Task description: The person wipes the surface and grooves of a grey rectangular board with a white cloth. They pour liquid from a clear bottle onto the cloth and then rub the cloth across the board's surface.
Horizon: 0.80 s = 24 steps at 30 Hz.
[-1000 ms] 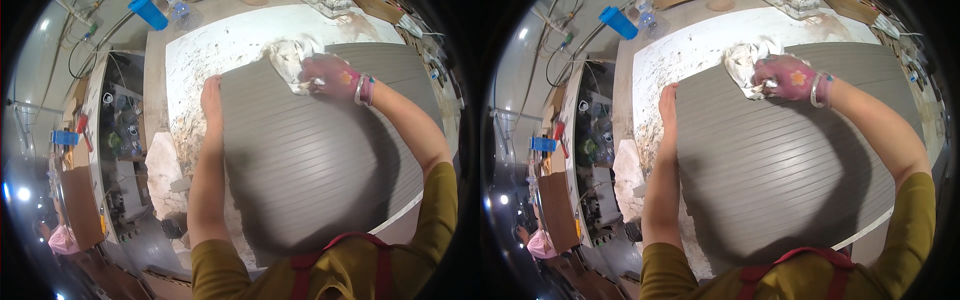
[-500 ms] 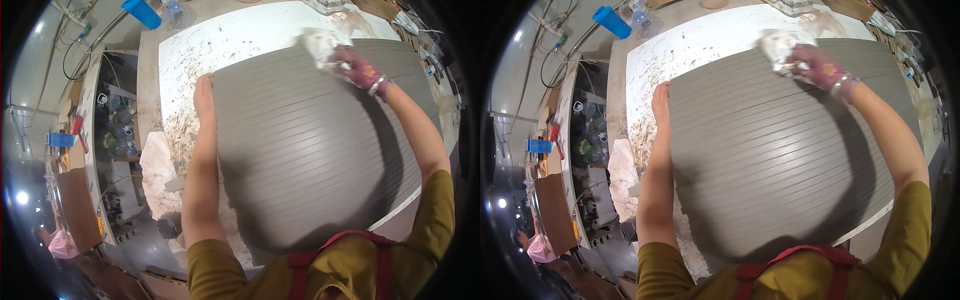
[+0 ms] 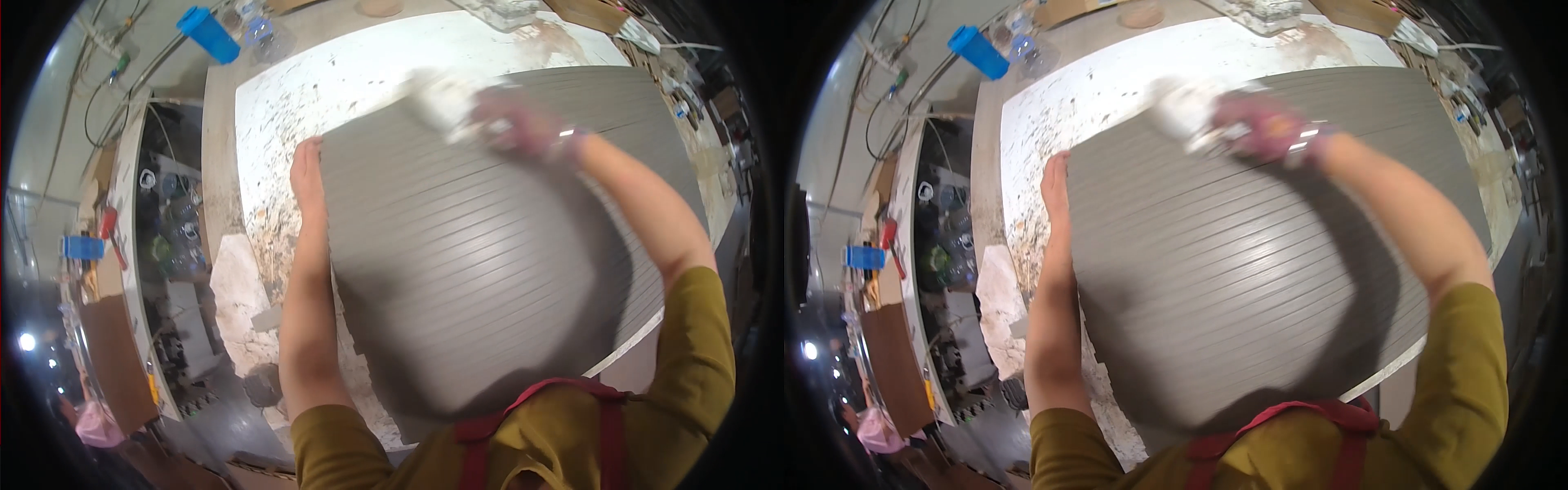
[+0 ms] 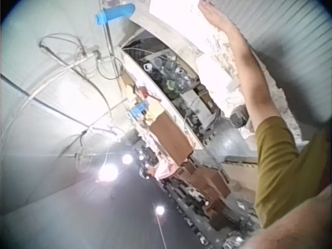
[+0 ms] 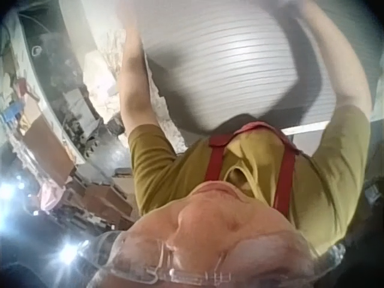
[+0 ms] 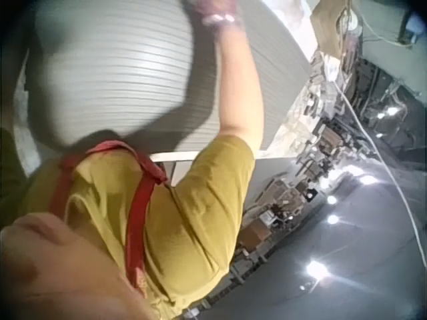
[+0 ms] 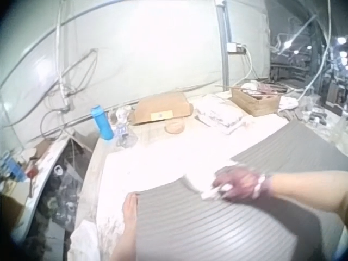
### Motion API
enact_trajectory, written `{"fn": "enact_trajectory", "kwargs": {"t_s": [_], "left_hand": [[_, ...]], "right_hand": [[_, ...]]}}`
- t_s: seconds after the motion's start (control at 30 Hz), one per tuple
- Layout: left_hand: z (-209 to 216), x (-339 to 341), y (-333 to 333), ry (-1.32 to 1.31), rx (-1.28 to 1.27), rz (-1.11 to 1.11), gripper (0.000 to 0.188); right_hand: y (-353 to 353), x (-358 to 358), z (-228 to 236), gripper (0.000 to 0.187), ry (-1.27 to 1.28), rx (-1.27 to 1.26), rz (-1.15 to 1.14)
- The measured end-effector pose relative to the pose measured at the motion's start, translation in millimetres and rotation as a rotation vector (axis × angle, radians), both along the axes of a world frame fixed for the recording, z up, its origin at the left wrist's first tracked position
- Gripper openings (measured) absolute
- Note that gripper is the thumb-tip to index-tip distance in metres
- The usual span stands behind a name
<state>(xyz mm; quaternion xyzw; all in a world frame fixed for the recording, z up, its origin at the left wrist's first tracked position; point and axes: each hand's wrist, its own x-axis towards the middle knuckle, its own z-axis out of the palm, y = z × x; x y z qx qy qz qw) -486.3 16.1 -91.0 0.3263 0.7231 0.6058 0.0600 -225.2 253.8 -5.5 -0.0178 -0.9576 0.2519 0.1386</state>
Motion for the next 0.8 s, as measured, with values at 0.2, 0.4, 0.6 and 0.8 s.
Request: {"fn": "enact_trajectory", "kwargs": {"t_s": [0.2,0.4,0.6,0.8], "left_hand": [[-3,4,9,-0.093,-0.043,-0.007,0.03],[-38,-34,-9,-0.358,0.069,-0.031,0.031],[-3,2,6,-0.109,0.007,-0.035,0.029],[-11,-1,8,-0.16,-0.037,-0.003,0.031]], "right_hand": [[-51,-51,0,0.027,-0.063,0.099,-0.091],[-132,-134,16,0.018,-0.083,0.202,0.091],[34,10,12,0.02,-0.092,0.161,-0.342],[-80,-113,1,0.023,-0.174,0.224,-0.223]]}}
